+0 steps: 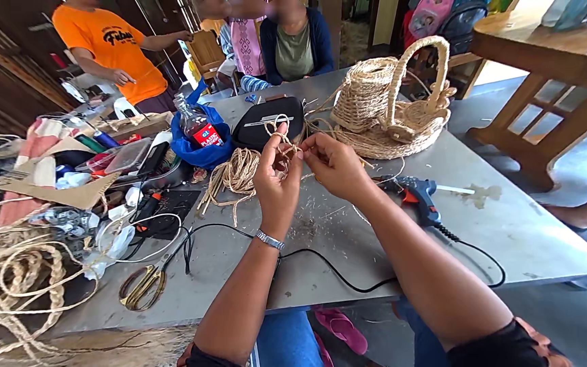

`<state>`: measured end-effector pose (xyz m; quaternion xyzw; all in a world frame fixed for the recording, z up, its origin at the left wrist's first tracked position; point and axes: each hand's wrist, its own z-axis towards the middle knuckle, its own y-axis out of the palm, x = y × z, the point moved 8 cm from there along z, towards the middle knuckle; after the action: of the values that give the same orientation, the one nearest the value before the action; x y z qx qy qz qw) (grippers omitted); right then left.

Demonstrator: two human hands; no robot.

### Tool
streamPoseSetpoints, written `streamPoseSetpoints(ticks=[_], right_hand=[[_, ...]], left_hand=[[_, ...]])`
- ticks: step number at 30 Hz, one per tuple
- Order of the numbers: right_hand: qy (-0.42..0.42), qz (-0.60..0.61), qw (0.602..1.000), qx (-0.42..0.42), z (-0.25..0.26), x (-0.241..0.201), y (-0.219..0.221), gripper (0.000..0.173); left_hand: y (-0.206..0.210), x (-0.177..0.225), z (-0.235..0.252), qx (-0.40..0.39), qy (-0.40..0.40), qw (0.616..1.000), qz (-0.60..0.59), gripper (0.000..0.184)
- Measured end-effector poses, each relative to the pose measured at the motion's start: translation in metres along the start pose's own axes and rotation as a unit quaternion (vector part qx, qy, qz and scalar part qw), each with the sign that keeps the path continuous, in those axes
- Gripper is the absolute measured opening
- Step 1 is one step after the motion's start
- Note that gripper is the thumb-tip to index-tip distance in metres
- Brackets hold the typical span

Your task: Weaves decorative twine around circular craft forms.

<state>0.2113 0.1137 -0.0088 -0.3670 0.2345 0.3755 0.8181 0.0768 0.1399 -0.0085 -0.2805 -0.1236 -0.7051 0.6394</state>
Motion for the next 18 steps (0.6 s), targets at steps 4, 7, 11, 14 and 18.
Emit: streamPoseSetpoints(ticks=[4, 7, 11, 14, 18], right_hand=[[0.005, -0.031, 0.999, 0.008, -0.001, 0.0, -0.001, 0.022], [0.001, -0.062, 0.998, 0.01, -0.001, -0.004, -0.002, 0.027], [0.001, -0.089, 0.996, 0.02, -0.002, -0.007, -0.004, 0.032], [-0.022, -0.093, 0.995, 0.037, -0.001, -0.005, -0.006, 0.029], [-0.04, -0.062, 0.996, 0.044, 0.0, -0.007, -0.012, 0.025]], left_hand=[[0.001, 0.0, 0.0, -0.005, -0.001, 1.0, -0.008, 0.052], [-0.001, 0.001, 0.001, -0.003, 0.008, 1.0, -0.005, 0.053], [-0.003, 0.002, 0.001, 0.001, 0.017, 1.0, 0.007, 0.054], [-0.004, 0.002, 0.002, 0.001, 0.025, 0.999, 0.027, 0.053], [0.0, 0.003, 0.002, -0.004, 0.028, 0.999, 0.025, 0.041]])
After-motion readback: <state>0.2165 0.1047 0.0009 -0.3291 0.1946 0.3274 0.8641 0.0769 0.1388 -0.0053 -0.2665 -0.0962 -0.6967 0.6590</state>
